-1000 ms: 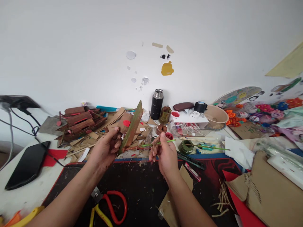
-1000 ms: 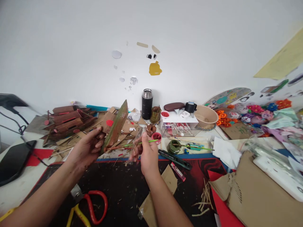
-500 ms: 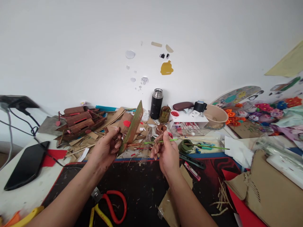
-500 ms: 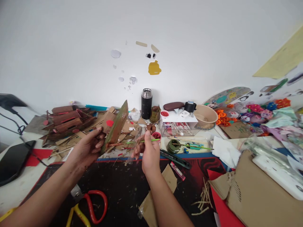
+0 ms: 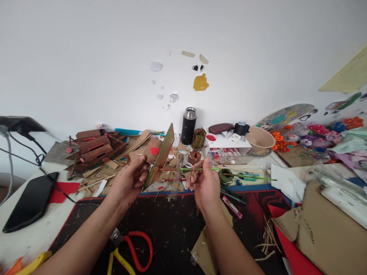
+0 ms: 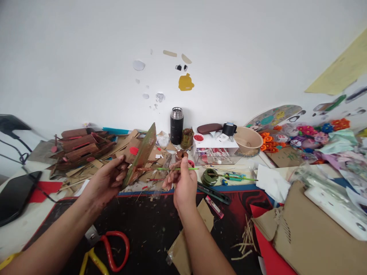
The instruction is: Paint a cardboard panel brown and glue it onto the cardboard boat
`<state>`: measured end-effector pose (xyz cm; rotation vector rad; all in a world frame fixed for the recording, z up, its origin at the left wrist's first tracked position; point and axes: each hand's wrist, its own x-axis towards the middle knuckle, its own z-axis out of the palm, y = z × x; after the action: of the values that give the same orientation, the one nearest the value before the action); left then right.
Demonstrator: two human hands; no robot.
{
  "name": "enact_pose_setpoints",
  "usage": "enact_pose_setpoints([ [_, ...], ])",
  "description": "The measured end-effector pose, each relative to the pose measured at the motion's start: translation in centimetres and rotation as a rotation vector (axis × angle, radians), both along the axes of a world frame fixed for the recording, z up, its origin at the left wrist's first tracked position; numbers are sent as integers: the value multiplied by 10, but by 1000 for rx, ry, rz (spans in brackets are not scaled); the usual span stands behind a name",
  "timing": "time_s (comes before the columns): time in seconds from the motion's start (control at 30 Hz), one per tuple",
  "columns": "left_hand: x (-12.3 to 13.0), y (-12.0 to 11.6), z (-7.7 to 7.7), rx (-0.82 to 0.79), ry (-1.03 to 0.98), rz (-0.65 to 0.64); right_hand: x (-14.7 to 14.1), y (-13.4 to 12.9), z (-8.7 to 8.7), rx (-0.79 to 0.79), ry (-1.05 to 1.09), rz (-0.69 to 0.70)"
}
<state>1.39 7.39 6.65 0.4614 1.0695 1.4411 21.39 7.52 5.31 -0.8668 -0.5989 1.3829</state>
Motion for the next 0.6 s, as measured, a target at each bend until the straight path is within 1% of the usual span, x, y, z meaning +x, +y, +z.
enact_pose_setpoints([
  [0.17,-1,0,-2,-15,-4,-8,3,1,2,-3,-11,-34],
  [0.3,-1,0,-2,-15,-4,7,4,2,4,10,21,-70],
  [0.6,0,0,1,-15,-17,3,2,1,5,-6,27,-40],
])
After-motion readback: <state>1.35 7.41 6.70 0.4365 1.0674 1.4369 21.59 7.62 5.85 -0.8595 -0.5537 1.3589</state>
